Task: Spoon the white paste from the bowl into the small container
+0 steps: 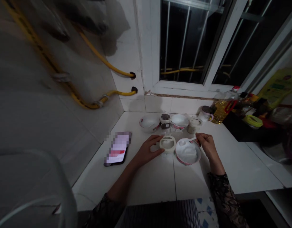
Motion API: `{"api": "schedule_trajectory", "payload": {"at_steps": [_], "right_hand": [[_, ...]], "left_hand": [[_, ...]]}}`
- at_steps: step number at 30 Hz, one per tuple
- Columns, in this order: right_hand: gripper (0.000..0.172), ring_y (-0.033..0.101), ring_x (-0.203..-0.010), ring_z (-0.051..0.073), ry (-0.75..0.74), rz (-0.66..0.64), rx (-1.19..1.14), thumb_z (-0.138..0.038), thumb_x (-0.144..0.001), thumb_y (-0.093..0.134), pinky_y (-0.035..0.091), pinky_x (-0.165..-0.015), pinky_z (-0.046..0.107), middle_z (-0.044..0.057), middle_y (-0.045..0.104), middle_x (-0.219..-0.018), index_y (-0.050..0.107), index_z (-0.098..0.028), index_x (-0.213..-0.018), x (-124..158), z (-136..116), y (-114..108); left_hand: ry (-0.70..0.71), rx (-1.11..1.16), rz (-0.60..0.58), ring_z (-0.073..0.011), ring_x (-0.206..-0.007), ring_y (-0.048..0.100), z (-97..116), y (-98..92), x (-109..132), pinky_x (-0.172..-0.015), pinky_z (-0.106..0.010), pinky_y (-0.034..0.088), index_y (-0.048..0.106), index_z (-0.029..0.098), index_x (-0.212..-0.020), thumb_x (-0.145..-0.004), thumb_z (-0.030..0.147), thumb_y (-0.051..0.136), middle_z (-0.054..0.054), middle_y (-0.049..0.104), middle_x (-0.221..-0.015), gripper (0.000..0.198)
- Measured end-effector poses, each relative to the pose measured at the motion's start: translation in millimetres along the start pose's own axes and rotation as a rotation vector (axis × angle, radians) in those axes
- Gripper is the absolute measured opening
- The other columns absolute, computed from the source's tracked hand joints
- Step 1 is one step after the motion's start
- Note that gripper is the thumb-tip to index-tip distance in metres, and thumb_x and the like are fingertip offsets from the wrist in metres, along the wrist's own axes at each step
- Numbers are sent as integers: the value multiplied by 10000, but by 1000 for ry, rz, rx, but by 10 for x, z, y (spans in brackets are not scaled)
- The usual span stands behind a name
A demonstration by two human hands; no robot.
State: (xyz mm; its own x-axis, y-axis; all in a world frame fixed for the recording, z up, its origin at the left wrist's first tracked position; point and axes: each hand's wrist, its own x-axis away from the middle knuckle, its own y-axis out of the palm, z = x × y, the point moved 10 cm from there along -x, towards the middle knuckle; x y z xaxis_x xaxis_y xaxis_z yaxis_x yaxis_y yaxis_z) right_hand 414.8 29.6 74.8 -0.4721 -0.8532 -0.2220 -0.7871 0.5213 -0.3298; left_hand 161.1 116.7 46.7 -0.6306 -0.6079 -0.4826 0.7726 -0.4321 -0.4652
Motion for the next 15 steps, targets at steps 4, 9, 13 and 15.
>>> {"api": "schedule_trajectory", "payload": {"at_steps": [4, 9, 13, 15], "right_hand": [[526, 398, -482, 113, -195, 144, 69, -587, -876, 504, 332, -509, 262, -26, 451, -470, 477, -214, -506, 138, -302, 82], [325, 538, -633, 141, -807, 96, 407, -302, -990, 469, 409, -760, 325, 11, 635, -659, 596, -204, -708, 531, -930, 456], [231, 554, -646, 135, -1068, 21, 589, -210, -983, 493, 403, -818, 345, 14, 677, -720, 618, -202, -789, 745, -1058, 641], [220, 558, -644, 138, -1044, 112, 540, -185, -978, 484, 409, -811, 354, 12, 669, -710, 612, -203, -801, 723, -1061, 495]], "left_hand": [[-7, 15, -1, -240, -1127, 616, -4, 2, 6, -867, -351, 571, 602, 262, -1329, -851, 407, 690, -101, 616, -1265, 507], [-24, 24, 1, -240, -1136, 611, -28, 6, 10, -879, -353, 566, 605, 276, -1326, -846, 421, 693, -94, 618, -1259, 509], [-19, 21, 0, -244, -1146, 608, -25, 5, 7, -876, -351, 568, 609, 267, -1322, -846, 412, 697, -100, 616, -1257, 505], [-8, 13, -2, -242, -1137, 613, -10, 4, 5, -870, -353, 572, 603, 270, -1328, -847, 409, 697, -100, 618, -1261, 509]]}}
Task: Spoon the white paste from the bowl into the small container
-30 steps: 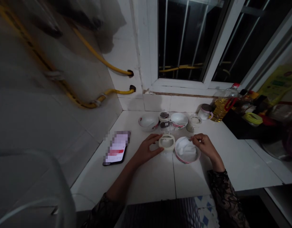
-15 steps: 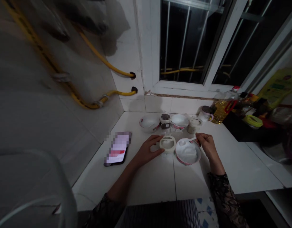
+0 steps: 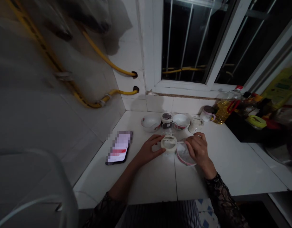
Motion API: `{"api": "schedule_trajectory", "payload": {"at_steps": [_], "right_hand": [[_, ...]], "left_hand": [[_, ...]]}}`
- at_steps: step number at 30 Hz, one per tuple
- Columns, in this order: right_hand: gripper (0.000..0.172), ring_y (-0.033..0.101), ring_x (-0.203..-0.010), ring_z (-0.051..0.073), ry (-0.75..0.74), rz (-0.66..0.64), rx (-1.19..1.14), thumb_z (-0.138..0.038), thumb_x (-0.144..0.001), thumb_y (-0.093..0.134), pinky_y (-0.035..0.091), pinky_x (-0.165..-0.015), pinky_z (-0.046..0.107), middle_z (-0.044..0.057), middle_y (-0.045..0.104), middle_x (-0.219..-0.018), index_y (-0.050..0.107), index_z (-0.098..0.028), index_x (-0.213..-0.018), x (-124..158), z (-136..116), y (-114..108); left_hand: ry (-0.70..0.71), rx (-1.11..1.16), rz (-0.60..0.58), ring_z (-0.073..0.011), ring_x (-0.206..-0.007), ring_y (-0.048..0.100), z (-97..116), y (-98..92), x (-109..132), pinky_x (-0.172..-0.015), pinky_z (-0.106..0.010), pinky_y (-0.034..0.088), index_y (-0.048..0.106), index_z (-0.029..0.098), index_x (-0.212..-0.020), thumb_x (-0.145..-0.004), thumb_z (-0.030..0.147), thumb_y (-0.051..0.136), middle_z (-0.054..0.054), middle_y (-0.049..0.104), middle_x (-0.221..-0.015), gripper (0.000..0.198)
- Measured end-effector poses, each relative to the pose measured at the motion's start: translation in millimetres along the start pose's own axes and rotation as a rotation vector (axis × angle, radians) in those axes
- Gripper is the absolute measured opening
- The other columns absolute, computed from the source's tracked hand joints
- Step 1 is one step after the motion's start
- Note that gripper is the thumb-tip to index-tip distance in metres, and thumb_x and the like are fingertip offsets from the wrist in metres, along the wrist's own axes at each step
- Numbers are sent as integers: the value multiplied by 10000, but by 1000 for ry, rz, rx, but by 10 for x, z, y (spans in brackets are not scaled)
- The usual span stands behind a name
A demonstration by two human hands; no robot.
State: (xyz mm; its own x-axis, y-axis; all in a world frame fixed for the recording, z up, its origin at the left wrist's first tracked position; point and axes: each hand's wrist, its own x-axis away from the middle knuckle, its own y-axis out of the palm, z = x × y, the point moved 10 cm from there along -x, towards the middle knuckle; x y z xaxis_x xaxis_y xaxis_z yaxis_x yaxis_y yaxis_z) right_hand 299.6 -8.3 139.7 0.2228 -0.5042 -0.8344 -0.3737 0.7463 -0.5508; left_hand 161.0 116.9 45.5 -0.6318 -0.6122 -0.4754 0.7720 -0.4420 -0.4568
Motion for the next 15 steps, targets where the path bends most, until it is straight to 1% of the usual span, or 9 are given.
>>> {"api": "schedule_trajectory", "payload": {"at_steps": [2, 3, 5, 6, 8, 10, 12, 15], "right_hand": [[240, 552, -627, 143, 124, 73, -40, -186, -975, 477, 420, -779, 353, 5, 644, -670, 596, -210, -768, 37, 197, -124], [264, 547, -620, 146, 197, 90, -62, -202, -975, 475, 424, -754, 345, 0, 625, -642, 583, -214, -734, 68, 322, -171], [327, 534, -609, 150, 329, 60, -92, -257, -973, 483, 422, -696, 321, -6, 584, -587, 547, -221, -654, 141, 578, -214], [357, 528, -604, 150, 379, 18, -101, -287, -969, 486, 414, -666, 308, -8, 565, -564, 530, -222, -620, 180, 694, -212], [400, 500, -571, 143, 444, -119, -100, -342, -955, 489, 395, -630, 291, -14, 521, -526, 502, -220, -574, 260, 877, -153], [422, 467, -542, 132, 472, -257, -81, -375, -936, 487, 376, -626, 283, -21, 478, -501, 479, -214, -546, 337, 987, -67], [432, 428, -525, 120, 480, -367, -69, -383, -921, 480, 359, -637, 280, -27, 438, -486, 445, -210, -527, 396, 1020, 36], [446, 349, -506, 100, 476, -487, -127, -385, -908, 461, 345, -651, 272, -45, 358, -473, 352, -206, -515, 445, 948, 226]], "left_hand": [[8, -13, -3, -238, -1119, 622, 13, -1, 0, -857, -352, 577, 596, 276, -1334, -849, 405, 693, -98, 622, -1261, 511], [12, -19, -3, -237, -1113, 625, 18, -2, 0, -850, -350, 579, 596, 276, -1334, -850, 402, 692, -97, 625, -1258, 509], [15, -25, 1, -238, -1119, 625, 22, -7, 1, -850, -349, 579, 598, 272, -1331, -852, 393, 690, -98, 627, -1256, 502], [15, -25, 4, -239, -1122, 625, 22, -10, 1, -854, -349, 578, 600, 270, -1327, -853, 390, 689, -98, 628, -1255, 498], [12, -22, 4, -238, -1123, 627, 16, -12, 1, -862, -351, 577, 602, 267, -1325, -854, 390, 688, -98, 629, -1254, 494], [12, -20, -1, -236, -1120, 628, 14, -9, 0, -866, -350, 576, 605, 262, -1322, -854, 391, 689, -97, 629, -1251, 493], [17, -18, -2, -232, -1119, 627, 17, -7, 0, -869, -347, 575, 605, 259, -1320, -854, 388, 690, -97, 629, -1249, 491], [18, -18, 4, -228, -1117, 626, 16, -7, 3, -867, -348, 575, 597, 273, -1328, -856, 386, 688, -89, 625, -1252, 494]]}}
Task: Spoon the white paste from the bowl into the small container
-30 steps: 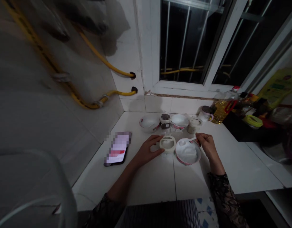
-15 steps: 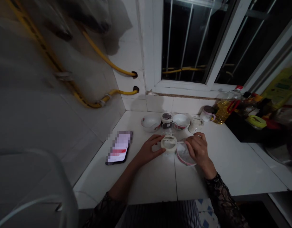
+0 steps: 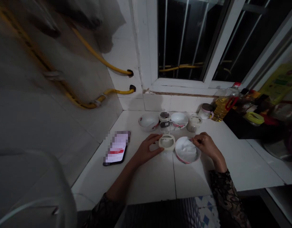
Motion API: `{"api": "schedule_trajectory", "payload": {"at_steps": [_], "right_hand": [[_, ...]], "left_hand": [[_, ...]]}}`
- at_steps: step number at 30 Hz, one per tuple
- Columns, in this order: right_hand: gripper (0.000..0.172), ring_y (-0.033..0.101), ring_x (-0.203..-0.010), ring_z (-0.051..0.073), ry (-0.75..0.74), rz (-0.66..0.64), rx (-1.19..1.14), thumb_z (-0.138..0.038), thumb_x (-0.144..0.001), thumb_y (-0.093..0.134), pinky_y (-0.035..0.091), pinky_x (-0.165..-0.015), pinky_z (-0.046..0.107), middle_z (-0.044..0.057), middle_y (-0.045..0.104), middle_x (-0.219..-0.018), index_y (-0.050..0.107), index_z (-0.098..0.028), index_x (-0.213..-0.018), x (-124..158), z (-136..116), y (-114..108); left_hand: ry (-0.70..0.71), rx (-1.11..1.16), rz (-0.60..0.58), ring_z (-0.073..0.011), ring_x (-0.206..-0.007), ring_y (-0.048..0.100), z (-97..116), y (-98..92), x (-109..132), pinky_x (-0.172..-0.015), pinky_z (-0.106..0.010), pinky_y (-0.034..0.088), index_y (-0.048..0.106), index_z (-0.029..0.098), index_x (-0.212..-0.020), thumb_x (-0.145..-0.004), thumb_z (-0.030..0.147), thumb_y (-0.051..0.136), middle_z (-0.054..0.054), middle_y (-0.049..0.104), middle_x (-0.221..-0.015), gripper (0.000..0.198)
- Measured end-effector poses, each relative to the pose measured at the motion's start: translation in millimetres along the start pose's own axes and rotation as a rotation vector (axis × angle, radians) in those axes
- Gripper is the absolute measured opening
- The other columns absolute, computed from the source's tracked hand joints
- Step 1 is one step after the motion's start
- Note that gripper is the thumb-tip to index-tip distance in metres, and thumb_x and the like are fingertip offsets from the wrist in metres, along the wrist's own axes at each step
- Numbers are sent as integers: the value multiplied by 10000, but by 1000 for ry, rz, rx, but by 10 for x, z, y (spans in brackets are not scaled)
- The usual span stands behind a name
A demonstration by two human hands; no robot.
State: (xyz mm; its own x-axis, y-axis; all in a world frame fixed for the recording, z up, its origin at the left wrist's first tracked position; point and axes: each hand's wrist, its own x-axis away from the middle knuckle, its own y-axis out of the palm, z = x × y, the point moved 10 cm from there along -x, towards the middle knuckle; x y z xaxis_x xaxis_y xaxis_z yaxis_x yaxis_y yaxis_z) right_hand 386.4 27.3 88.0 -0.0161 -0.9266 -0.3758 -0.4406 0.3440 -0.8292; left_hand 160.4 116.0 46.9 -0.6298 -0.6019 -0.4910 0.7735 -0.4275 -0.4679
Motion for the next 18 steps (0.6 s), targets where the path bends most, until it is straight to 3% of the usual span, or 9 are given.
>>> {"api": "schedule_trajectory", "payload": {"at_steps": [4, 7, 11, 18], "right_hand": [[442, 258, -499, 80, -32, -114, -116, -399, -898, 430, 343, -659, 260, -66, 262, -494, 264, -207, -537, -22, -123, 226], [451, 226, -495, 79, -6, -132, -201, -408, -888, 430, 293, -577, 255, -65, 211, -510, 226, -215, -535, -34, -102, 285], [464, 219, -494, 82, 62, -84, -279, -434, -867, 459, 213, -514, 263, -60, 181, -530, 221, -224, -528, -39, 26, 241], [461, 250, -532, 86, 213, -6, -413, -510, -826, 495, 228, -514, 252, -49, 235, -553, 290, -223, -529, -19, 133, 98]], "left_hand": [[-4, -4, -1, -232, -1119, 627, -8, 9, 3, -868, -349, 574, 594, 283, -1335, -853, 386, 694, -90, 626, -1255, 503], [1, -2, 1, -238, -1117, 627, -7, 7, 2, -854, -347, 577, 602, 277, -1328, -849, 391, 698, -97, 631, -1249, 502], [-1, 5, 2, -240, -1126, 621, -11, -1, -1, -847, -348, 578, 601, 276, -1328, -852, 397, 691, -96, 628, -1256, 499], [-11, 15, -8, -237, -1132, 614, -24, 10, -1, -861, -353, 569, 600, 269, -1327, -850, 378, 694, -101, 617, -1260, 498]]}}
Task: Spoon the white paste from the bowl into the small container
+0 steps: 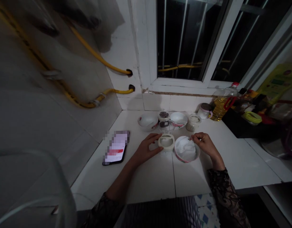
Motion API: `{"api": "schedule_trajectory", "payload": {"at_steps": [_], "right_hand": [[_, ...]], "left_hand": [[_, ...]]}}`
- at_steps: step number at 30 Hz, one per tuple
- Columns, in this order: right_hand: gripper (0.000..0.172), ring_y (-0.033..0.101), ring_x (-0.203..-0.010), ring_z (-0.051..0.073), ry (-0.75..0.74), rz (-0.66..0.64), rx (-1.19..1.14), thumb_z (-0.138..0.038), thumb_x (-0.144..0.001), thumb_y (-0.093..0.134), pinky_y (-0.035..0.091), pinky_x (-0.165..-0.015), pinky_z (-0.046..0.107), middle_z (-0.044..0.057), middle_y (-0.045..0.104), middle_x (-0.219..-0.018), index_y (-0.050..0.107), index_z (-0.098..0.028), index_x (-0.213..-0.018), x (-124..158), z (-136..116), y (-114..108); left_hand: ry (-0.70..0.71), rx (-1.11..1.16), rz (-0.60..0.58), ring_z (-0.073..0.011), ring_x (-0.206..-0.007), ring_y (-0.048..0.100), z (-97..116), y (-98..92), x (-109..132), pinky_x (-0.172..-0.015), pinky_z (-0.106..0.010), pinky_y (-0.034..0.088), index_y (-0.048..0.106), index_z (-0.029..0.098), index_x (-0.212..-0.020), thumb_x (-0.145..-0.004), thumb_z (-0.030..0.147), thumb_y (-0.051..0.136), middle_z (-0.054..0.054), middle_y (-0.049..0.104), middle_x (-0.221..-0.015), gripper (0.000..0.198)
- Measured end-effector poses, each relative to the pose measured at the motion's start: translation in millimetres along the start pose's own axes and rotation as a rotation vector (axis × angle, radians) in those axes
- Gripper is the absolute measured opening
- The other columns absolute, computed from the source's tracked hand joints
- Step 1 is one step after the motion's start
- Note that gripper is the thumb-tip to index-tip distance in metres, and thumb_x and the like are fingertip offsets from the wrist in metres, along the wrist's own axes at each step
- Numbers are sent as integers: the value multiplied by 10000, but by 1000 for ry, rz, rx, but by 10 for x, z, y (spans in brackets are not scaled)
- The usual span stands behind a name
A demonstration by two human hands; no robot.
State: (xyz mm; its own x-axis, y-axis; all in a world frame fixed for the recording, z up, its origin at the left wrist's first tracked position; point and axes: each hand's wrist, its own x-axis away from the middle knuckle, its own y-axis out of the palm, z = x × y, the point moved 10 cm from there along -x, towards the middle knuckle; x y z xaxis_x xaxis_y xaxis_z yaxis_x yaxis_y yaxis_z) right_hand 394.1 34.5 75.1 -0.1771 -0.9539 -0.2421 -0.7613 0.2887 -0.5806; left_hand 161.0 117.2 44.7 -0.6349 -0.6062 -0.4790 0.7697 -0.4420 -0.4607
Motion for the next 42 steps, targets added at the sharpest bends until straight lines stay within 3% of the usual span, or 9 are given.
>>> {"api": "schedule_trajectory", "payload": {"at_steps": [14, 19, 23, 26, 30, 33, 37, 42], "right_hand": [[518, 248, -449, 71, 102, 188, -176, -592, -767, 569, 215, -445, 244, -64, 281, -450, 336, -230, -480, 11, 116, -216], [543, 273, -443, 79, 76, 300, -187, -620, -788, 566, 232, -438, 244, -54, 323, -434, 366, -225, -473, 15, -2, -199], [511, 363, -485, 102, -69, 408, -82, -563, -894, 500, 315, -497, 251, -36, 414, -480, 435, -216, -525, 74, -302, -141], [409, 482, -571, 135, -288, 496, 110, -403, -972, 461, 396, -615, 283, -9, 529, -564, 509, -216, -611, 188, -633, -79], [250, 538, -621, 140, -711, 349, 443, -205, -973, 490, 413, -771, 329, 4, 630, -662, 584, -212, -741, 356, -1089, 306], [194, 544, -624, 137, -857, 341, 587, -164, -959, 519, 411, -810, 342, 4, 657, -689, 600, -206, -788, 457, -1205, 401], [237, 541, -594, 138, -724, 442, 470, -186, -969, 491, 423, -774, 350, -3, 634, -645, 595, -209, -757, 396, -1051, 75], [388, 478, -513, 125, -470, 356, 384, -308, -965, 503, 408, -653, 297, -33, 535, -517, 514, -220, -588, 196, -560, -236]], "left_hand": [[13, -6, 8, -238, -1129, 617, 25, -4, -3, -863, -349, 570, 599, 263, -1327, -858, 403, 681, -98, 621, -1256, 497], [-6, -28, -2, -233, -1116, 623, 18, -1, -9, -873, -352, 570, 603, 264, -1323, -852, 392, 687, -94, 623, -1256, 495], [0, -17, 1, -233, -1107, 624, 28, -6, -7, -860, -349, 573, 602, 258, -1325, -853, 394, 685, -99, 622, -1254, 498], [0, -5, 6, -238, -1116, 619, 24, -5, -3, -862, -356, 572, 605, 264, -1321, -852, 408, 683, -96, 623, -1251, 497], [-3, 7, 5, -245, -1136, 610, 15, 4, -2, -869, -362, 568, 601, 262, -1324, -851, 397, 687, -101, 621, -1258, 499], [-9, 7, 4, -249, -1143, 606, 13, 3, -4, -872, -362, 566, 606, 250, -1320, -848, 399, 691, -109, 618, -1263, 502], [-20, -8, -3, -243, -1135, 611, 28, -6, -6, -885, -365, 564, 605, 262, -1322, -849, 410, 689, -100, 622, -1261, 503], [-9, -9, -1, -244, -1137, 614, 45, -7, -5, -878, -363, 568, 602, 268, -1324, -851, 395, 688, -97, 621, -1264, 497]]}}
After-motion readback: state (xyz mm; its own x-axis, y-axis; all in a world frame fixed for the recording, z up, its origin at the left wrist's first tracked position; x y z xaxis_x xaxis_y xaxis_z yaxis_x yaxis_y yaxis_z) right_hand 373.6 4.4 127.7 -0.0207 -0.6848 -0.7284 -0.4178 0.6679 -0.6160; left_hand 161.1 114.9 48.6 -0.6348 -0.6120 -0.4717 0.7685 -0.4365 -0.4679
